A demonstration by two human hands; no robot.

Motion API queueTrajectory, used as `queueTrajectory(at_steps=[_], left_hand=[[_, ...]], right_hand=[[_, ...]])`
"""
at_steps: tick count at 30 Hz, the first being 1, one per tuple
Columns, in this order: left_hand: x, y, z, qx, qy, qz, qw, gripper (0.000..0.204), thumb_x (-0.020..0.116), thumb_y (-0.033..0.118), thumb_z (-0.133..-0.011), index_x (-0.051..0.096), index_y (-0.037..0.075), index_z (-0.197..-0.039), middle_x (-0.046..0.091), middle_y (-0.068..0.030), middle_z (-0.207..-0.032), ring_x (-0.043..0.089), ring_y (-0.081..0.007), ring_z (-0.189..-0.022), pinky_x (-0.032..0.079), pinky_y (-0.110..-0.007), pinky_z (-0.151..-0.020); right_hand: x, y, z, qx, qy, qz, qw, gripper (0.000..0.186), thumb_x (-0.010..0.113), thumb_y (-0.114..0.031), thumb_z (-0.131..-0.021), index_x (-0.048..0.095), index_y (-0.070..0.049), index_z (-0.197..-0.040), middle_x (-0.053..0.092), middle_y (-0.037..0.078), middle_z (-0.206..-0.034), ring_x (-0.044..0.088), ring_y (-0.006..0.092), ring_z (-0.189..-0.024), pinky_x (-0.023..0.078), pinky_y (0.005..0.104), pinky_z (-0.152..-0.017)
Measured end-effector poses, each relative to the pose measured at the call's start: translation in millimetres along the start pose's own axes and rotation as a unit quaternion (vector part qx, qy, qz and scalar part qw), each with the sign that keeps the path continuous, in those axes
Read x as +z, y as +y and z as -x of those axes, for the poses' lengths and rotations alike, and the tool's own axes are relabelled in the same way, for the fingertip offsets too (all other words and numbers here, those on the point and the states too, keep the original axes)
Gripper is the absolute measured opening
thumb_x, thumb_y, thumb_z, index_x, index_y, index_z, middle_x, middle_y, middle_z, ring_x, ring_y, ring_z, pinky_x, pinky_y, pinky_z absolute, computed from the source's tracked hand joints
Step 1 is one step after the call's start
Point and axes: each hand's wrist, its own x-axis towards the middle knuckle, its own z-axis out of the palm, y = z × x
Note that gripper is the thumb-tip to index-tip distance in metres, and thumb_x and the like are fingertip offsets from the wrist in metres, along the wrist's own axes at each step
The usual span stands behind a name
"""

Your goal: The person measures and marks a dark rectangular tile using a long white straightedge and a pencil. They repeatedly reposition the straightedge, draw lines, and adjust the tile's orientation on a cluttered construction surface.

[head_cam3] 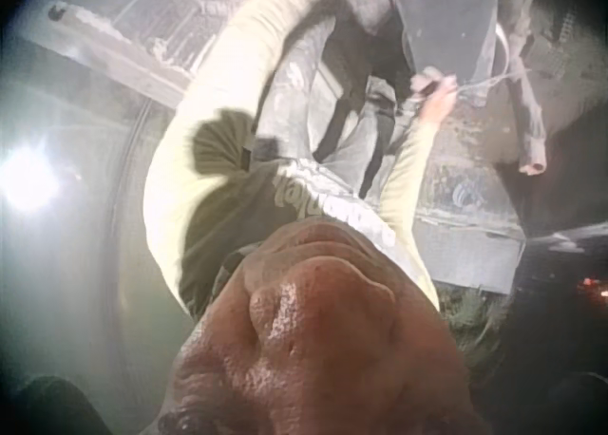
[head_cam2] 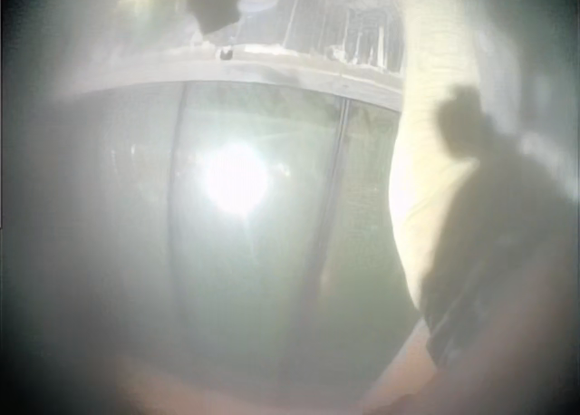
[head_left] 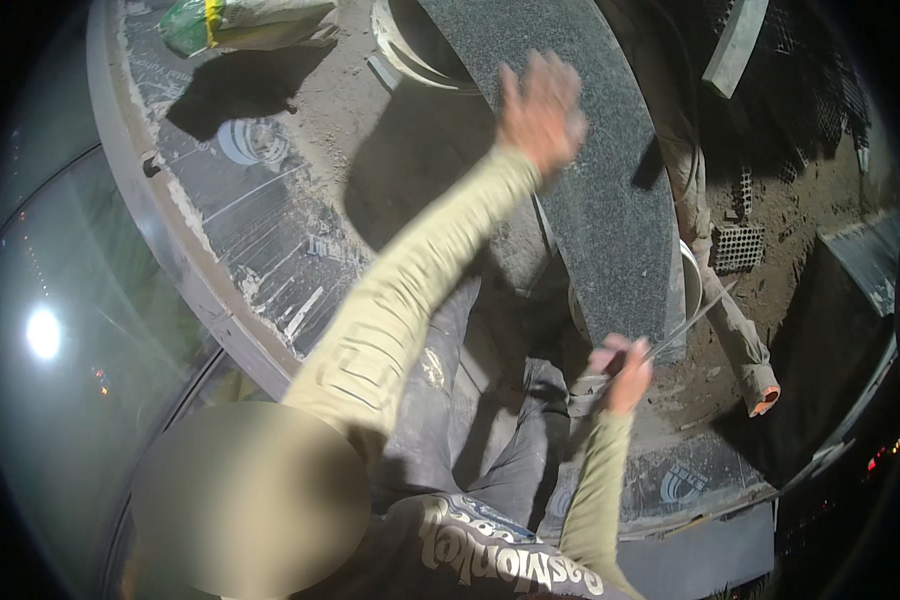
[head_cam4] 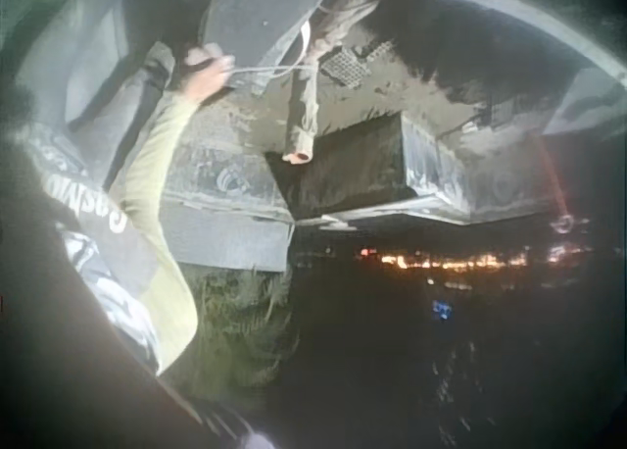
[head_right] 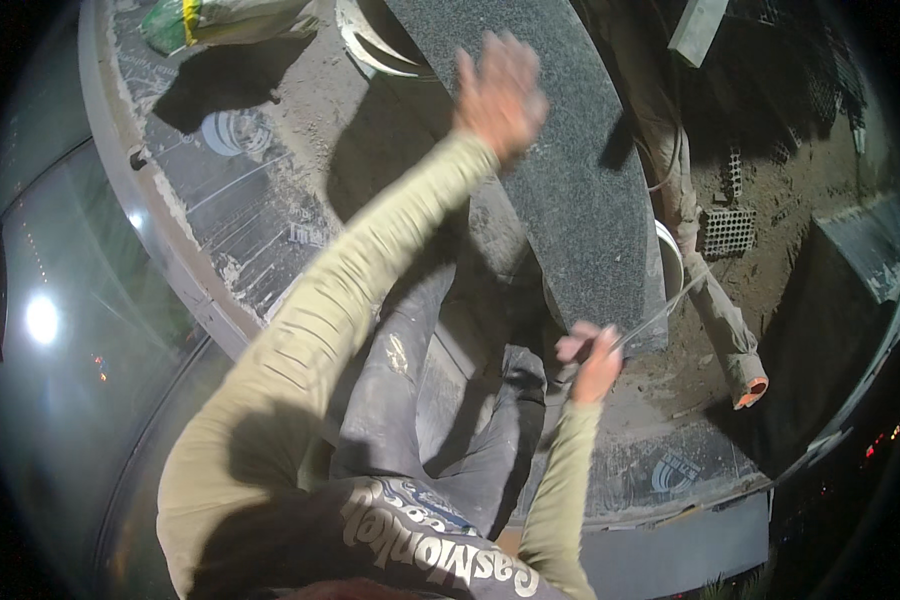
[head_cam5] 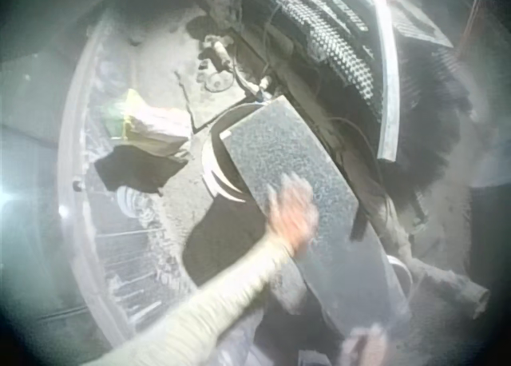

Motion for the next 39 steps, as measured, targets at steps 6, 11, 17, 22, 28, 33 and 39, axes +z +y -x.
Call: queueTrajectory(at_steps=[6,11,17,22,28,33,39], left_hand=[[30,221,263,0.399,-0.091,0.297,0.863,0.060,0.061,0.040,-0.084,0.050,0.014,-0.137,0.040,-0.0135,-0.151,0.031,-0.0348,-0.145,0.023,-0.062,-0.118],[-42,202,234,0.434,-0.175,0.287,0.836,0.076,0.076,0.023,-0.064,0.053,0.019,-0.137,0.042,-0.0104,-0.150,0.034,-0.0368,-0.144,0.028,-0.059,-0.116],[15,47,62,-0.010,0.149,0.056,0.987,0.067,0.040,0.035,-0.097,0.032,-0.005,-0.150,0.024,-0.0247,-0.160,0.019,-0.0385,-0.150,0.012,-0.060,-0.120],[10,183,117,0.078,-0.006,-0.102,0.992,0.079,0.047,0.048,-0.096,0.025,0.000,-0.154,0.021,-0.0202,-0.162,0.011,-0.0379,-0.152,0.005,-0.060,-0.121],[-11,354,347,0.579,-0.271,0.052,0.767,0.078,0.066,0.037,-0.079,0.038,0.021,-0.150,0.037,-0.0109,-0.155,0.020,-0.0320,-0.150,0.016,-0.059,-0.120],[-7,336,425,0.386,-0.362,0.165,0.832,0.070,0.067,0.028,-0.084,0.042,0.015,-0.148,0.041,-0.0093,-0.153,0.024,-0.0298,-0.149,0.025,-0.053,-0.118],[-73,200,343,0.262,-0.298,0.114,0.911,0.055,0.066,0.028,-0.084,0.053,0.007,-0.133,0.049,-0.0134,-0.142,0.042,-0.0327,-0.135,0.039,-0.049,-0.108]], right_hand=[[-59,117,102,0.083,0.056,-0.008,0.995,0.053,0.039,-0.047,-0.105,0.050,0.004,-0.103,0.065,0.016,-0.087,0.065,0.0221,-0.055,0.053,0.0303,-0.045],[-121,155,118,0.102,0.191,-0.180,0.959,0.058,0.038,-0.053,-0.103,0.052,0.002,-0.096,0.064,0.017,-0.081,0.065,0.0248,-0.051,0.052,0.0312,-0.040],[-115,217,134,0.158,0.089,-0.215,0.960,0.051,0.041,-0.051,-0.102,0.048,-0.001,-0.097,0.064,0.017,-0.077,0.065,0.0243,-0.050,0.051,0.0309,-0.039],[-133,216,131,0.159,0.193,-0.337,0.908,0.048,0.045,-0.051,-0.101,0.046,-0.004,-0.094,0.060,0.014,-0.073,0.061,0.0228,-0.048,0.047,0.0302,-0.038],[-146,232,134,0.162,0.238,-0.441,0.850,0.038,0.047,-0.046,-0.100,0.047,-0.010,-0.087,0.060,0.014,-0.074,0.060,0.0224,-0.050,0.047,0.0292,-0.039],[-143,237,128,0.148,0.236,-0.431,0.858,0.044,0.052,-0.050,-0.097,0.047,-0.007,-0.090,0.061,0.014,-0.071,0.061,0.0224,-0.047,0.048,0.0291,-0.036],[-139,205,111,0.119,0.209,-0.367,0.898,0.047,0.052,-0.051,-0.097,0.049,-0.005,-0.089,0.060,0.014,-0.074,0.060,0.0225,-0.047,0.047,0.0304,-0.036]])
